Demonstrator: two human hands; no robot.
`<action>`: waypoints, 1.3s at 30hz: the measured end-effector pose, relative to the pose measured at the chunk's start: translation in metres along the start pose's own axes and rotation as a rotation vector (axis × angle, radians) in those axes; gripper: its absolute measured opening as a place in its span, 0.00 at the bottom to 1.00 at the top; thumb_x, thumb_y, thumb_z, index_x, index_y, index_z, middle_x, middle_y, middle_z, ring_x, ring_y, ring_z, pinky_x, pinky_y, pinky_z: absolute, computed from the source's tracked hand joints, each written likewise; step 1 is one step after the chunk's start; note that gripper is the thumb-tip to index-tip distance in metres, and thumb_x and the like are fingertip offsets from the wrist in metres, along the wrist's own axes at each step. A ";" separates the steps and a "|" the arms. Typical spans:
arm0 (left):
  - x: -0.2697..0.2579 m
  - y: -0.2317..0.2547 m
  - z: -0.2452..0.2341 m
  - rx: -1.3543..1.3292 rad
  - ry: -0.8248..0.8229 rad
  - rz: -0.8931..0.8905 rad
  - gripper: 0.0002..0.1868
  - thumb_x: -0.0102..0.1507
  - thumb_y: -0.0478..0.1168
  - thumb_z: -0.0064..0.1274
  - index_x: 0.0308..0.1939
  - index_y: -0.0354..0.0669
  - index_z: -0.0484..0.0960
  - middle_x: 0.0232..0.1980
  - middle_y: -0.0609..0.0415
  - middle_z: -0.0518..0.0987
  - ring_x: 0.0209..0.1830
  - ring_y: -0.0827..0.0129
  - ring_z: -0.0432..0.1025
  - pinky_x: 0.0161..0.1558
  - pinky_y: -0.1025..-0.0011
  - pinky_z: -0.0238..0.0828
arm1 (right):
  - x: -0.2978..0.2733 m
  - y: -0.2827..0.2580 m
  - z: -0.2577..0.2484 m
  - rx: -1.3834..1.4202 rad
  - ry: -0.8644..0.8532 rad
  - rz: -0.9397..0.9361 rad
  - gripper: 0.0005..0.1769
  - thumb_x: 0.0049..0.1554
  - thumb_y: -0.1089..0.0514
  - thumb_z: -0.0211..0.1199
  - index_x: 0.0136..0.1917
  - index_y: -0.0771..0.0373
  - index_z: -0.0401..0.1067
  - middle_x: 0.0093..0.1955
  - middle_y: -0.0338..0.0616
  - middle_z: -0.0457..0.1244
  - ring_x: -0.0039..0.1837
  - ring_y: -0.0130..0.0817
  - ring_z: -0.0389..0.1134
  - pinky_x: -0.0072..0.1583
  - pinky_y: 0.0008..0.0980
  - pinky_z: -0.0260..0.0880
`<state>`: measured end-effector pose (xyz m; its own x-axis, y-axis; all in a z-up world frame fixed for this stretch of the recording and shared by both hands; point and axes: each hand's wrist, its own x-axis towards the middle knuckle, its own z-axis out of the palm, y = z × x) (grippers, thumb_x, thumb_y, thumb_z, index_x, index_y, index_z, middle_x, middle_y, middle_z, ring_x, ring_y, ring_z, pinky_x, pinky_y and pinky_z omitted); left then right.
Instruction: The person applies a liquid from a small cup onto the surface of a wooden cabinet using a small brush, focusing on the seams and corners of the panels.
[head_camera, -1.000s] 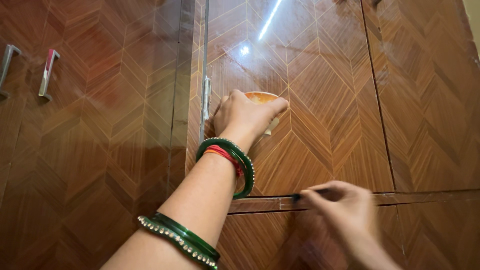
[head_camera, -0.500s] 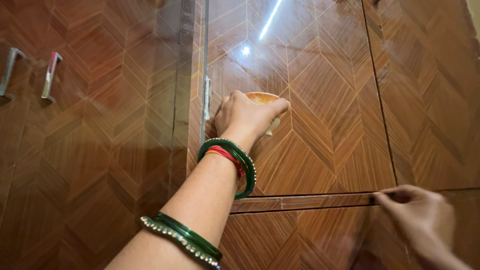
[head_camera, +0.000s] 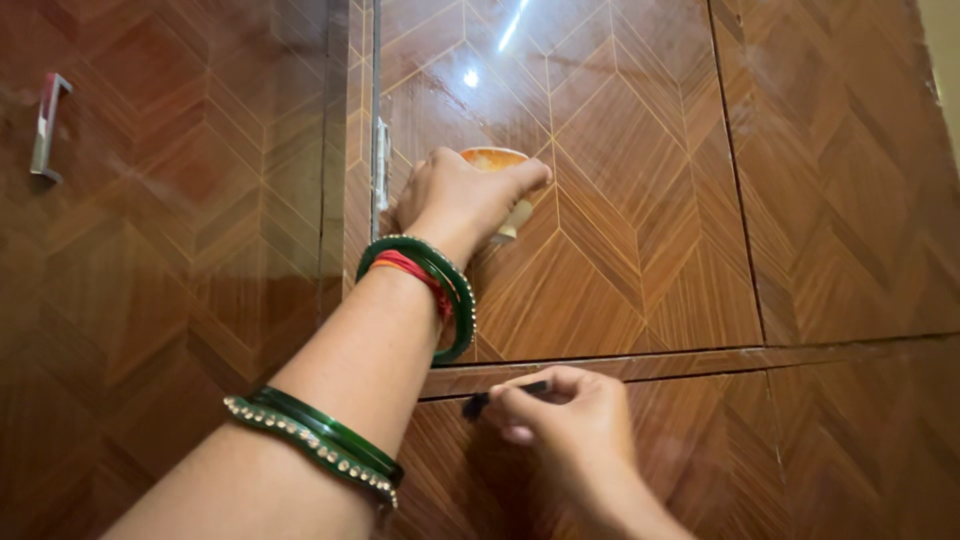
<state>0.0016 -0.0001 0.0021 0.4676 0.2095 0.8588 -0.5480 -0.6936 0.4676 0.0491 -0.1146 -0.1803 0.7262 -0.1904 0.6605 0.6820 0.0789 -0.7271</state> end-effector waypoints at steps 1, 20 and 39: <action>0.000 0.000 0.000 0.002 -0.004 -0.002 0.49 0.42 0.71 0.62 0.57 0.41 0.80 0.59 0.43 0.80 0.61 0.52 0.74 0.68 0.50 0.61 | 0.002 0.001 -0.008 0.123 -0.007 0.034 0.08 0.48 0.65 0.73 0.41 0.74 0.82 0.35 0.50 0.73 0.34 0.30 0.71 0.37 0.28 0.68; -0.004 0.003 0.003 0.034 0.033 0.008 0.48 0.43 0.71 0.62 0.57 0.41 0.80 0.58 0.45 0.81 0.59 0.53 0.74 0.68 0.50 0.58 | 0.032 0.025 -0.203 -1.017 0.742 -0.030 0.14 0.53 0.42 0.77 0.49 0.48 0.86 0.40 0.35 0.74 0.38 0.31 0.73 0.42 0.33 0.72; 0.001 -0.005 0.019 -0.113 -0.005 -0.006 0.56 0.42 0.67 0.62 0.64 0.33 0.70 0.67 0.42 0.70 0.63 0.52 0.71 0.59 0.60 0.73 | -0.028 0.002 0.019 -0.096 0.128 0.074 0.09 0.53 0.65 0.74 0.45 0.75 0.81 0.37 0.56 0.73 0.35 0.36 0.71 0.38 0.35 0.71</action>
<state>0.0181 -0.0100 -0.0034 0.4746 0.2099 0.8548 -0.6195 -0.6103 0.4938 0.0320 -0.0907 -0.1965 0.7528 -0.3110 0.5801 0.6115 0.0043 -0.7912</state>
